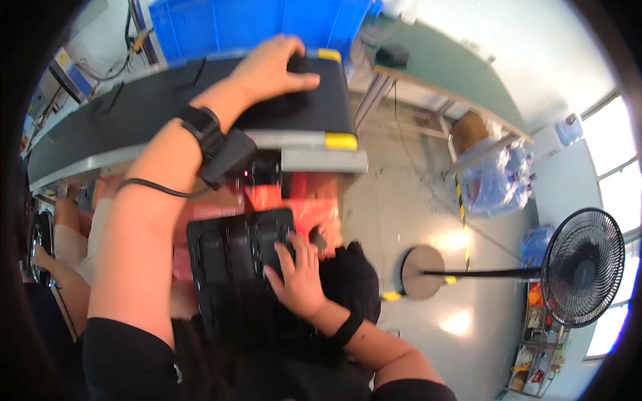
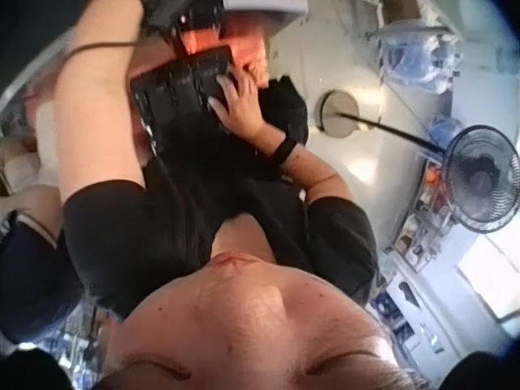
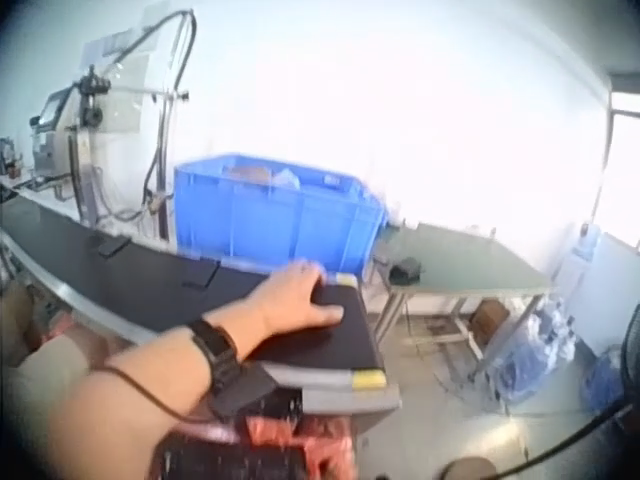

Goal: Placing small black plastic components into a larger assembly tray and placing the completed tray on a conveyor belt.

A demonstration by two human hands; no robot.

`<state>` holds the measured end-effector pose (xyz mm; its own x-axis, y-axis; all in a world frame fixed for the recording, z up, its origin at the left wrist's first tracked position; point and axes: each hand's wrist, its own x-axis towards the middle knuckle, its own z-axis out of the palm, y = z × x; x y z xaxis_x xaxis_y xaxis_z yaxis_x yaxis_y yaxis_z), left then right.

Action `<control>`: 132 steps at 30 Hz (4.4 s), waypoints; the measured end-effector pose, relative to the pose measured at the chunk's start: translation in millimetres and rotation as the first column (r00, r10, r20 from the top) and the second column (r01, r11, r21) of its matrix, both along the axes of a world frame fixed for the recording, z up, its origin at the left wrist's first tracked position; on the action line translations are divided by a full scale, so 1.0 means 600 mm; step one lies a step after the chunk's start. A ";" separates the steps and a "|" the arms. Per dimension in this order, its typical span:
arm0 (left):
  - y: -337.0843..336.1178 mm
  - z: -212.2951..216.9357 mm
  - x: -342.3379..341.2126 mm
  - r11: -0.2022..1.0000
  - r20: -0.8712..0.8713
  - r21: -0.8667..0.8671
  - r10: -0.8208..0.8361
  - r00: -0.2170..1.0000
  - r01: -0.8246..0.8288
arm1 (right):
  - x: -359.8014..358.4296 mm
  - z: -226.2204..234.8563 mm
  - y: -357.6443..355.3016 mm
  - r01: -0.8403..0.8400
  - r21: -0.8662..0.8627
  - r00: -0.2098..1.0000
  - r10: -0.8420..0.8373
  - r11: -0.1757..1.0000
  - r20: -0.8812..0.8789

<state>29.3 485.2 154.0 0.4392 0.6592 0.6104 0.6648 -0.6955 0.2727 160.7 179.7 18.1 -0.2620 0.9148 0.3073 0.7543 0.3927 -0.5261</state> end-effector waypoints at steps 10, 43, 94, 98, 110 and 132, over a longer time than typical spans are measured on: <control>-0.456 -0.035 -0.149 0.871 -0.117 -0.445 -0.287 0.951 0.208 | 0.088 0.248 0.145 -0.213 -0.158 0.975 0.200 0.964 -0.095; -0.692 -0.162 -0.162 0.772 -0.098 -0.636 -0.054 0.994 -0.020 | -0.023 0.067 -0.103 -0.145 -0.418 0.982 0.183 0.897 0.053; -0.549 -0.087 -0.239 0.753 0.780 -0.586 0.624 -0.043 0.299 | 0.080 0.046 -0.145 -0.248 0.074 0.963 0.238 0.966 0.125; -0.675 -0.164 -0.220 0.671 0.669 -0.738 0.713 0.209 0.074 | 0.091 -0.005 -0.155 -0.014 0.096 0.911 0.052 0.995 -0.409; -0.679 -0.280 -0.165 0.604 0.454 -0.797 0.624 0.636 -0.023 | 0.058 -0.064 -0.085 0.109 -0.443 0.934 -0.244 0.890 -0.260; -0.703 -0.277 -0.138 0.571 0.698 -0.716 0.567 0.437 0.402 | 0.070 -0.076 -0.090 -0.244 -0.604 0.706 -0.288 0.758 -0.647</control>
